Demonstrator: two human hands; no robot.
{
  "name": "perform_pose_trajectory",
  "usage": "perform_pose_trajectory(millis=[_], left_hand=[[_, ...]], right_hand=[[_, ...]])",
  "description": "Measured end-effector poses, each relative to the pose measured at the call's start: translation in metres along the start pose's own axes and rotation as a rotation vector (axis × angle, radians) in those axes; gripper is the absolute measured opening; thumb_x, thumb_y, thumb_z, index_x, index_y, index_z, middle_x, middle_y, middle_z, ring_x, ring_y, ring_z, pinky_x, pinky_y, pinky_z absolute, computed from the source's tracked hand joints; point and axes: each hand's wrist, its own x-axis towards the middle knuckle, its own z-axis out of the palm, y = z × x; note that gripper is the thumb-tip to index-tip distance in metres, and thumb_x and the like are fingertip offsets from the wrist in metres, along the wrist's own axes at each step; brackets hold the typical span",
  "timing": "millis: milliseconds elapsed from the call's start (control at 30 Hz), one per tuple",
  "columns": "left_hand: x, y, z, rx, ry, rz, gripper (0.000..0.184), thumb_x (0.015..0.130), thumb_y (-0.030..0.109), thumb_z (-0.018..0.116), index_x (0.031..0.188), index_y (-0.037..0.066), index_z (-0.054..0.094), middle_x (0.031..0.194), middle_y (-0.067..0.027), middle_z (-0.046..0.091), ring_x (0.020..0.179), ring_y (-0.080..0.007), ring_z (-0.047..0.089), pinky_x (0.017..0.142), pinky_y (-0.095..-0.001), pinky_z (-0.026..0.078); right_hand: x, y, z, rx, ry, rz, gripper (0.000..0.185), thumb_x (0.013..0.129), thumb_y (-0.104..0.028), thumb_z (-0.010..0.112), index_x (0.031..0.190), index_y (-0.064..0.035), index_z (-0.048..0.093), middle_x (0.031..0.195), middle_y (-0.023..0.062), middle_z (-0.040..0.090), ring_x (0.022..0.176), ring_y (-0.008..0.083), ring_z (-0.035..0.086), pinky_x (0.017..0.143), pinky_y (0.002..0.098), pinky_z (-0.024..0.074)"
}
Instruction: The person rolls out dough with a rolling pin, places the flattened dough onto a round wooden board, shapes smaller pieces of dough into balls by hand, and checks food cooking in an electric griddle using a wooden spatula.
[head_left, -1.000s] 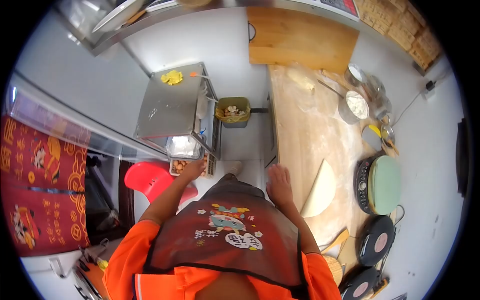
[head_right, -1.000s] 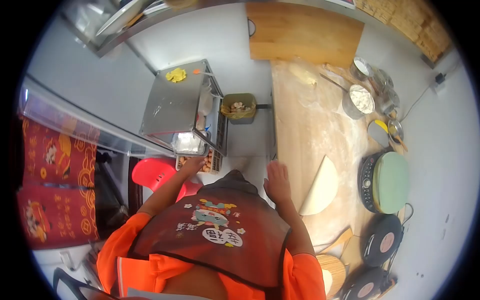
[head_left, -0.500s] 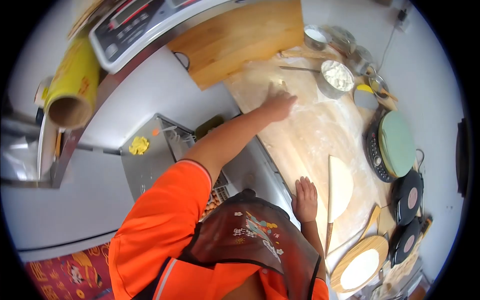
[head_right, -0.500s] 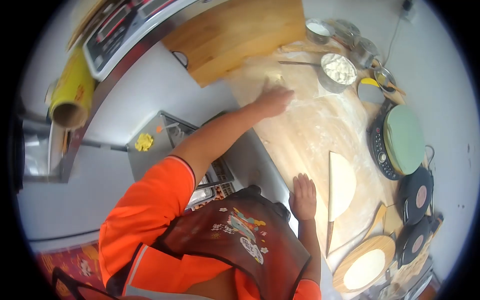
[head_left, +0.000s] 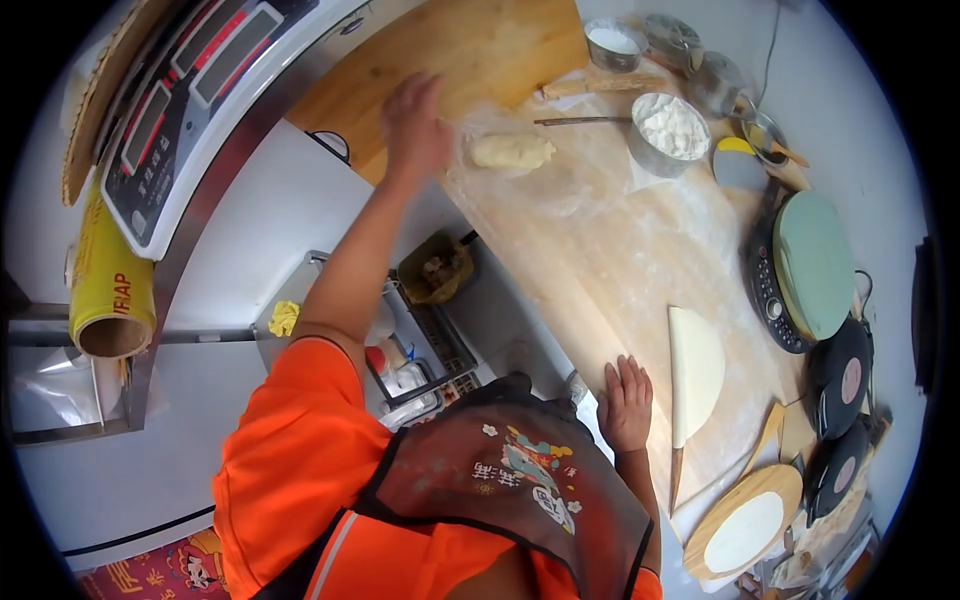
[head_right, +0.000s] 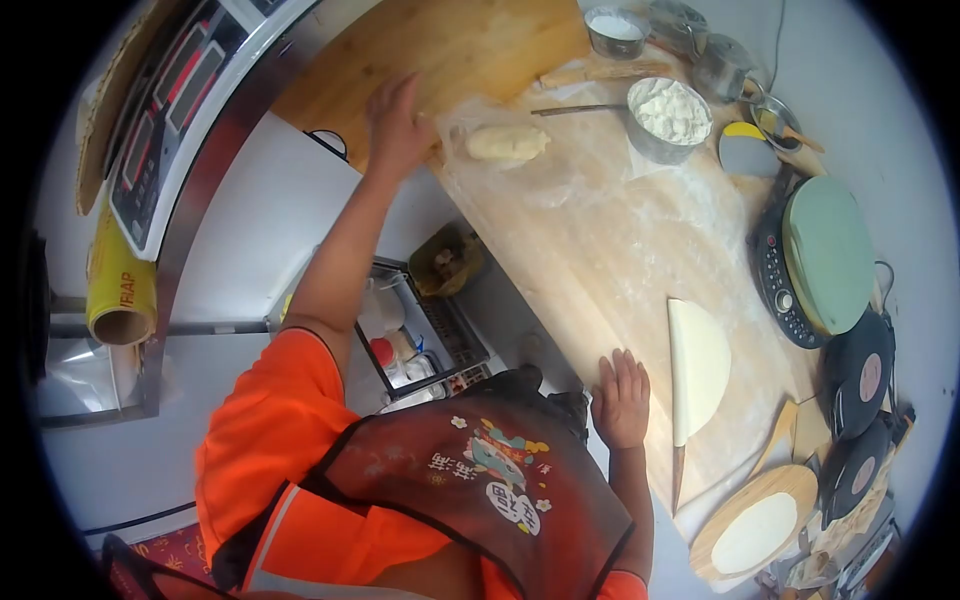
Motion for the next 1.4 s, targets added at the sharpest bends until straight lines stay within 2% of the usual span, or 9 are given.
perform_pose_trajectory(millis=[133,300,567,700,900,1000,1100,1300,1400], left_hand=[[-0.010,0.097,0.011,-0.713,-0.444,0.241,0.048,0.084,-0.002,0.054,0.130,0.007,0.064,0.124,-0.0173,0.066,0.123,-0.0356,0.059,0.110,-0.0486,0.043],[-0.031,0.054,0.129,-0.265,-0.844,0.123,0.045,0.087,0.000,0.057,0.131,0.010,0.064,0.128,-0.0186,0.064,0.123,-0.0394,0.058,0.109,-0.0471,0.044],[-0.033,-0.007,0.193,-0.233,-0.942,-0.014,0.066,0.073,0.015,0.083,0.133,0.007,0.059,0.128,-0.0197,0.062,0.125,-0.0373,0.057,0.103,-0.0436,0.049],[-0.032,0.004,0.166,-0.690,-0.969,-0.158,0.063,0.078,0.014,0.080,0.135,0.007,0.057,0.133,-0.0143,0.061,0.125,-0.0303,0.060,0.103,-0.0404,0.050],[-0.052,0.018,0.123,-1.508,-0.866,-0.761,0.053,0.094,0.012,0.066,0.144,0.008,0.049,0.138,-0.0065,0.059,0.126,-0.0226,0.059,0.105,-0.0428,0.049],[-0.059,0.021,0.126,-1.880,-0.652,-0.943,0.053,0.098,0.013,0.063,0.147,0.007,0.046,0.139,-0.0071,0.058,0.127,-0.0226,0.058,0.107,-0.0430,0.048],[-0.061,0.021,0.127,-2.043,-0.548,-0.941,0.052,0.098,0.012,0.062,0.147,0.005,0.045,0.139,-0.0074,0.059,0.129,-0.0222,0.056,0.109,-0.0418,0.046],[-0.068,0.036,0.137,-1.733,-0.600,-0.824,0.049,0.092,0.002,0.060,0.140,0.007,0.055,0.130,-0.0055,0.064,0.117,-0.0197,0.062,0.099,-0.0345,0.052],[-0.061,0.071,0.123,-1.416,-0.695,-0.602,0.049,0.090,0.000,0.059,0.138,0.006,0.057,0.128,-0.0054,0.064,0.113,-0.0194,0.063,0.096,-0.0330,0.052]], right_hand=[[0.008,0.000,0.000,0.039,0.041,0.015,0.055,0.086,-0.010,0.067,0.140,-0.0062,0.055,0.142,0.0187,0.054,0.135,0.0409,0.050,0.113,0.0551,0.0375],[0.110,-0.018,-0.016,0.167,0.188,0.042,0.054,0.088,-0.012,0.069,0.139,-0.0040,0.054,0.142,0.0207,0.053,0.131,0.0427,0.049,0.111,0.0506,0.0377],[0.307,-0.029,0.033,0.117,0.301,0.100,0.069,0.087,-0.030,0.075,0.145,-0.0036,0.048,0.150,0.0199,0.046,0.136,0.0390,0.046,0.111,0.0518,0.0379],[0.335,-0.029,0.064,0.010,0.263,0.218,0.066,0.093,-0.034,0.068,0.147,-0.0047,0.045,0.142,0.0213,0.054,0.132,0.0373,0.052,0.109,0.0527,0.0397],[0.316,-0.034,0.074,0.026,-0.220,0.336,0.029,0.099,-0.033,0.059,0.113,-0.0070,0.055,0.106,0.0207,0.071,0.094,0.0372,0.072,0.081,0.0547,0.0556],[0.267,-0.034,0.094,-0.061,-0.146,0.282,0.022,0.099,-0.030,0.058,0.101,-0.0088,0.054,0.103,0.0213,0.071,0.086,0.0376,0.073,0.067,0.0543,0.0555],[0.243,-0.049,0.059,0.042,-0.259,0.409,0.026,0.100,-0.027,0.057,0.114,-0.0044,0.057,0.114,0.0260,0.067,0.103,0.0414,0.069,0.084,0.0543,0.0554],[0.266,-0.036,0.012,0.325,0.455,0.148,0.061,0.102,-0.028,0.058,0.151,0.0030,0.041,0.148,0.0303,0.048,0.142,0.0428,0.042,0.117,0.0487,0.0357],[0.272,-0.021,0.078,0.929,-0.053,0.400,0.060,0.105,-0.027,0.059,0.151,0.0056,0.041,0.148,0.0274,0.050,0.137,0.0381,0.050,0.116,0.0475,0.0381]])
